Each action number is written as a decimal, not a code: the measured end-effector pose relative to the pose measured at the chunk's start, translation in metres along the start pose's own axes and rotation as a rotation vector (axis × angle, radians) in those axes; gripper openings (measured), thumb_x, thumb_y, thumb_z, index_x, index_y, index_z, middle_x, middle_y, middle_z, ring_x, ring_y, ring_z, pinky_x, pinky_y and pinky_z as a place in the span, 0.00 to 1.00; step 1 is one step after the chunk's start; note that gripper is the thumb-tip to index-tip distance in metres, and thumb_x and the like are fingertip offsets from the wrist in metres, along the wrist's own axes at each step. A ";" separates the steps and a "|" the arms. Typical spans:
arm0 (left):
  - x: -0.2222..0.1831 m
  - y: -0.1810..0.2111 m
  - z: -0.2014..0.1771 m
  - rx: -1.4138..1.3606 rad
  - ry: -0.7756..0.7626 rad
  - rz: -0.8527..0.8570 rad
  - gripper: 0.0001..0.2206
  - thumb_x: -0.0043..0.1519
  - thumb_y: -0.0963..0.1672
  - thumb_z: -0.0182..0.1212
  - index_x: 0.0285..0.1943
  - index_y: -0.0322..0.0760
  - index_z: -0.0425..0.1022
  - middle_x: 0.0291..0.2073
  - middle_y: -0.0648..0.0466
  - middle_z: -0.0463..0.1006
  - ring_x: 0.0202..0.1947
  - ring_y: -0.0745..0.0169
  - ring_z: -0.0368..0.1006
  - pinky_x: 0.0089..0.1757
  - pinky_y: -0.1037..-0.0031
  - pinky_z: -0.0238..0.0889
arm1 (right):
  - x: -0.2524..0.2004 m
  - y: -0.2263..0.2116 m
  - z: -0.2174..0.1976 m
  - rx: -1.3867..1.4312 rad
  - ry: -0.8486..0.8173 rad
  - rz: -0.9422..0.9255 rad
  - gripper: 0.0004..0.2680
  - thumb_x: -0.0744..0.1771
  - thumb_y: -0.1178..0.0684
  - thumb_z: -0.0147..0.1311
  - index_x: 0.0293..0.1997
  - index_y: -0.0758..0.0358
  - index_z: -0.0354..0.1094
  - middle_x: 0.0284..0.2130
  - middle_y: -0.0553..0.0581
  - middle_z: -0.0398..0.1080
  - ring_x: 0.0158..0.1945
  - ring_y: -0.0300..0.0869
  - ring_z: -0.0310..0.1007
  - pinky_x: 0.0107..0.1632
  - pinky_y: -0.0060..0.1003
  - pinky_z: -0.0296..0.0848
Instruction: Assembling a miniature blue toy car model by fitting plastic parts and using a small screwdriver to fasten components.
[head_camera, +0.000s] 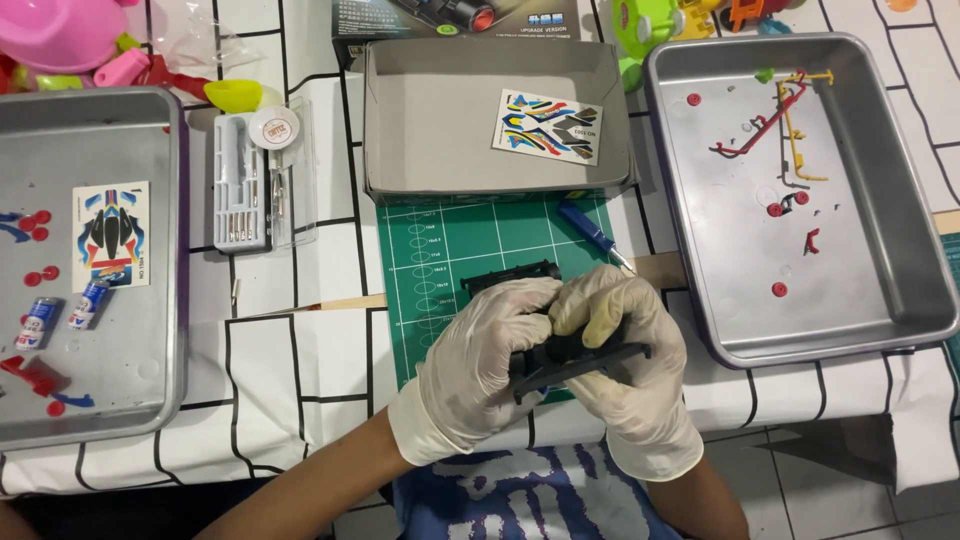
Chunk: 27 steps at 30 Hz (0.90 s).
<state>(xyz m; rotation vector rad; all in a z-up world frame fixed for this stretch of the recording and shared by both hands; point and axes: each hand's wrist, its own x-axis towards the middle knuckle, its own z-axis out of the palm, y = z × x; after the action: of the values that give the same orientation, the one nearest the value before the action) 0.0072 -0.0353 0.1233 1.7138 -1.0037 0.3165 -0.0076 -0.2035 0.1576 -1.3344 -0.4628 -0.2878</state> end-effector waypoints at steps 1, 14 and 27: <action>0.002 0.002 -0.004 0.000 -0.002 0.002 0.18 0.68 0.44 0.58 0.62 0.25 0.64 0.61 0.34 0.68 0.64 0.32 0.69 0.64 0.47 0.67 | 0.001 -0.002 -0.002 -0.001 0.002 -0.001 0.08 0.65 0.56 0.59 0.38 0.55 0.58 0.32 0.54 0.65 0.36 0.41 0.66 0.44 0.36 0.71; 0.028 0.019 -0.016 -0.139 0.138 -0.122 0.07 0.65 0.41 0.57 0.46 0.34 0.65 0.38 0.46 0.75 0.44 0.40 0.77 0.47 0.54 0.76 | 0.000 0.005 -0.016 0.137 -0.094 -0.069 0.24 0.69 0.41 0.60 0.66 0.66 0.55 0.59 0.63 0.63 0.66 0.52 0.66 0.74 0.51 0.70; 0.033 -0.022 -0.014 -0.673 0.425 -0.833 0.23 0.50 0.48 0.74 0.49 0.40 0.68 0.43 0.56 0.80 0.46 0.71 0.76 0.51 0.78 0.73 | 0.004 -0.006 0.017 -0.575 0.014 0.770 0.23 0.61 0.54 0.62 0.63 0.62 0.64 0.53 0.55 0.71 0.55 0.43 0.69 0.63 0.40 0.66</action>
<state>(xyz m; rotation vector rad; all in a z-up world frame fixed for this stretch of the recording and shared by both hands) 0.0477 -0.0364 0.1352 1.2206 -0.0095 -0.1901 -0.0095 -0.1885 0.1672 -1.9599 0.1895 0.2339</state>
